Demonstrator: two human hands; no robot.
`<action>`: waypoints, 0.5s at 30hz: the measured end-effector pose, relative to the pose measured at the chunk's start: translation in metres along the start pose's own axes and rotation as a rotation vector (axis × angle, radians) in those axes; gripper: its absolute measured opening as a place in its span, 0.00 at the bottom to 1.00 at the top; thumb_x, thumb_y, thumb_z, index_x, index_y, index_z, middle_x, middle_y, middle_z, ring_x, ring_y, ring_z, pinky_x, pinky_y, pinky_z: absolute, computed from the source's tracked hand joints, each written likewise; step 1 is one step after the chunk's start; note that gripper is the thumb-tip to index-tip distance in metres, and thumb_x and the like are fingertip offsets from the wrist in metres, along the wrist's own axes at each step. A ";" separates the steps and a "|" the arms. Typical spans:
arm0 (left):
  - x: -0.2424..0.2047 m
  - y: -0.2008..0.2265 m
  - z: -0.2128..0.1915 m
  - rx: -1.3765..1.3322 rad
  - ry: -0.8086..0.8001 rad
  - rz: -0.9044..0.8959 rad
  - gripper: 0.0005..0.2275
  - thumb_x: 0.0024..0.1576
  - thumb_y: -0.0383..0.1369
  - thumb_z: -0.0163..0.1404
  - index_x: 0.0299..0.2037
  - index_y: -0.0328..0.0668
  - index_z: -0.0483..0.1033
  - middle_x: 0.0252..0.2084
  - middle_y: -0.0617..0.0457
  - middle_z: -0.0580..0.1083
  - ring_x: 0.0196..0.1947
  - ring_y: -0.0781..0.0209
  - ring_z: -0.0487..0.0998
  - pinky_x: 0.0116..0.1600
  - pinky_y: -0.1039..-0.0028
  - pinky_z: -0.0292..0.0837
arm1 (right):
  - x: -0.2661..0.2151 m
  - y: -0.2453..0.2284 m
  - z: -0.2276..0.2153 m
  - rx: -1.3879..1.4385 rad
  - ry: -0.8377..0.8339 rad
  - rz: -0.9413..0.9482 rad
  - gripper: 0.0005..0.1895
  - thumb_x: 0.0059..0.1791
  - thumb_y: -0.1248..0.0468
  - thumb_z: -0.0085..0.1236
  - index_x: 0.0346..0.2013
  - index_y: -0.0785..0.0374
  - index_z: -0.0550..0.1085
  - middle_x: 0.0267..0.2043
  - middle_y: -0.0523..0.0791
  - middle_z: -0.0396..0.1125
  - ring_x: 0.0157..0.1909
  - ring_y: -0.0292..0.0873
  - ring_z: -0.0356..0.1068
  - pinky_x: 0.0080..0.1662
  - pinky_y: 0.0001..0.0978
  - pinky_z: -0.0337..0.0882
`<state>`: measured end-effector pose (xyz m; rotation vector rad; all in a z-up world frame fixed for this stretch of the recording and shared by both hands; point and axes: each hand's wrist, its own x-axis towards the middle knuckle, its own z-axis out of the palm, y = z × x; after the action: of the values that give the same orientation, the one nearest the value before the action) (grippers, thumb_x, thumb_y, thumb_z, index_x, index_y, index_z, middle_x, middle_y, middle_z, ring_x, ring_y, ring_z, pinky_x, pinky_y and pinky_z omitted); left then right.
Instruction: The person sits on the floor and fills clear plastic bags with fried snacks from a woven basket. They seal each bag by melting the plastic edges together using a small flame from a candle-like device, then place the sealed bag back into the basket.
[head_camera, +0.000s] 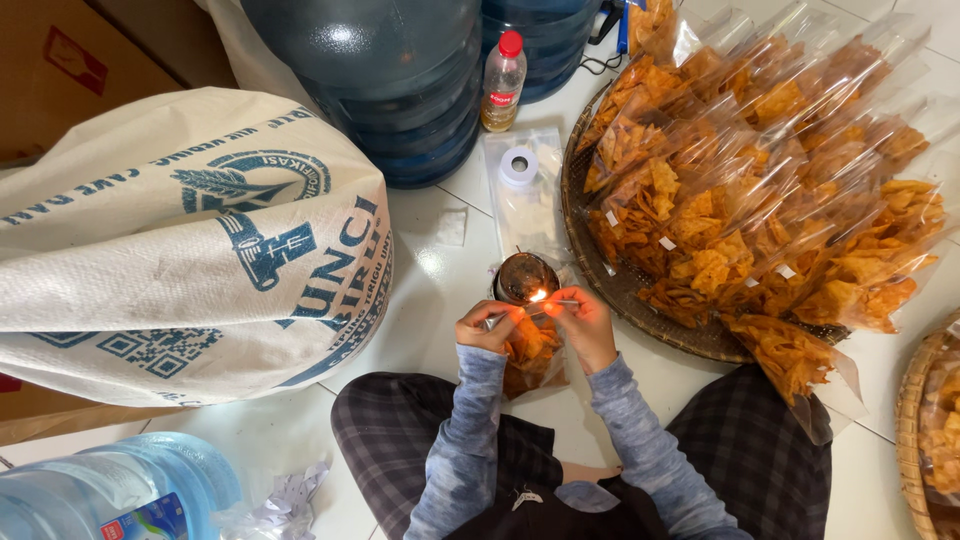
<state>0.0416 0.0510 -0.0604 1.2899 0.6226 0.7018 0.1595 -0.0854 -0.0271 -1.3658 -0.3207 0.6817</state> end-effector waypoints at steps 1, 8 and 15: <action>-0.001 -0.001 -0.001 0.005 0.005 -0.004 0.03 0.49 0.22 0.63 0.32 0.32 0.83 0.33 0.50 0.79 0.33 0.64 0.79 0.43 0.77 0.75 | -0.001 0.001 0.002 0.011 0.011 0.002 0.07 0.48 0.69 0.61 0.40 0.67 0.75 0.40 0.44 0.74 0.43 0.34 0.72 0.48 0.25 0.71; -0.003 -0.001 -0.001 -0.043 0.013 0.057 0.03 0.50 0.21 0.63 0.33 0.31 0.83 0.33 0.50 0.79 0.34 0.65 0.79 0.44 0.77 0.75 | -0.007 0.006 0.014 0.112 0.101 -0.012 0.07 0.49 0.70 0.60 0.41 0.68 0.73 0.40 0.44 0.72 0.44 0.36 0.72 0.48 0.26 0.71; -0.009 0.008 -0.006 -0.048 0.031 0.023 0.03 0.50 0.21 0.63 0.32 0.31 0.82 0.33 0.50 0.79 0.32 0.65 0.78 0.41 0.77 0.74 | -0.011 0.013 0.020 0.205 0.131 0.024 0.06 0.50 0.71 0.57 0.41 0.67 0.72 0.40 0.45 0.72 0.42 0.35 0.71 0.47 0.25 0.71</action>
<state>0.0299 0.0490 -0.0532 1.2457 0.6138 0.7530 0.1356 -0.0755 -0.0340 -1.2137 -0.1264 0.6242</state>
